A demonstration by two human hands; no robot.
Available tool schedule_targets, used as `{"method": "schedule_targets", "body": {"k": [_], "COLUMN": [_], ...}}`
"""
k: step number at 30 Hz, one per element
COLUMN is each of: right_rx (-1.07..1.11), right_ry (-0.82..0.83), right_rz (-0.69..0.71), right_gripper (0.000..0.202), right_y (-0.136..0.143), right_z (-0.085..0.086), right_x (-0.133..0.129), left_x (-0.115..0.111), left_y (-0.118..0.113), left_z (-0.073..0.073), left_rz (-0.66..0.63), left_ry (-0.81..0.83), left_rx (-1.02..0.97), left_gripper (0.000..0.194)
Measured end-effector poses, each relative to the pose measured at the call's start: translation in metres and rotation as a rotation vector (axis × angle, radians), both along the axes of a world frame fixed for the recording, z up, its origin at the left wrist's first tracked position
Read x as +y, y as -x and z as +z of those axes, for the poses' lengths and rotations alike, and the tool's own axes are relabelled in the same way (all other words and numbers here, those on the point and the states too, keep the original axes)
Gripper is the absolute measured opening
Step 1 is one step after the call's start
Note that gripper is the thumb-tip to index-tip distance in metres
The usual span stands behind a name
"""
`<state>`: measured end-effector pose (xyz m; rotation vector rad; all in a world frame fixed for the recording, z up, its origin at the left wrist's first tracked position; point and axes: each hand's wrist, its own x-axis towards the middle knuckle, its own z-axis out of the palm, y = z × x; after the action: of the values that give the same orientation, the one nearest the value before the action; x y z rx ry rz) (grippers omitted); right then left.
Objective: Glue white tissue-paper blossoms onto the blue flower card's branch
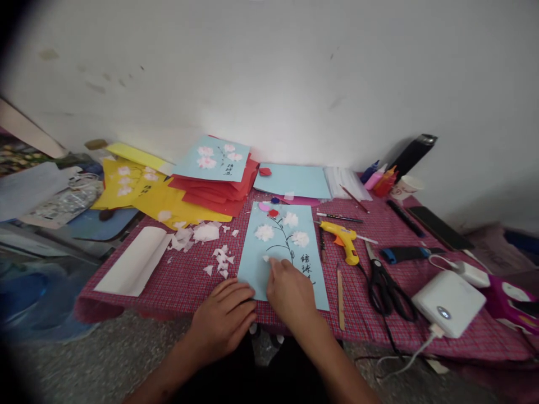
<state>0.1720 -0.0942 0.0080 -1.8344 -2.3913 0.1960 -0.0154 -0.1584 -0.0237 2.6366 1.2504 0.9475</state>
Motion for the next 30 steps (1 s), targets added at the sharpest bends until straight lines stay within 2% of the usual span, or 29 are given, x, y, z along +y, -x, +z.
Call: {"method": "schedule_targets", "body": {"k": [9,13,16,19,23,25,27,30], "right_rx": [-0.012,0.016,0.113,0.318,0.481,0.491,0.487,0.481], "right_ry": [0.003,-0.001,-0.065,-0.159,-0.206,-0.197,-0.195,-0.208], "right_rz": [0.015,0.003,-0.001,0.043,0.12,0.132,0.13,0.134], "right_gripper": [0.038,0.037,0.037,0.033,0.025,0.024,0.024,0.024], "right_y": [0.004,-0.005,-0.019,-0.034,-0.044,-0.044,-0.043,-0.042], "right_z": [0.002,-0.002,-0.011,-0.025,-0.04,-0.043,-0.043,-0.042], "right_x": [0.004,0.003,-0.003,-0.013,-0.022,-0.023,-0.023,-0.023], "left_x": [0.001,0.0,-0.006,-0.007,0.016,0.034,0.052,0.07], "left_y": [-0.001,-0.003,-0.001,0.015,0.052,0.065,0.069,0.059], "left_z": [0.004,0.004,0.012,0.024,0.036,0.039,0.041,0.044], "left_rz": [0.011,0.012,-0.009,0.009,0.23,0.284,0.299,0.279], "left_ry": [-0.022,-0.007,-0.013,-0.035,-0.043,0.009,0.057,0.086], "left_rx": [-0.002,-0.001,-0.04,-0.13,-0.126,-0.067,0.025,0.177], "left_gripper": [0.015,0.013,0.011,0.017,0.016,0.016,0.018,0.02]}}
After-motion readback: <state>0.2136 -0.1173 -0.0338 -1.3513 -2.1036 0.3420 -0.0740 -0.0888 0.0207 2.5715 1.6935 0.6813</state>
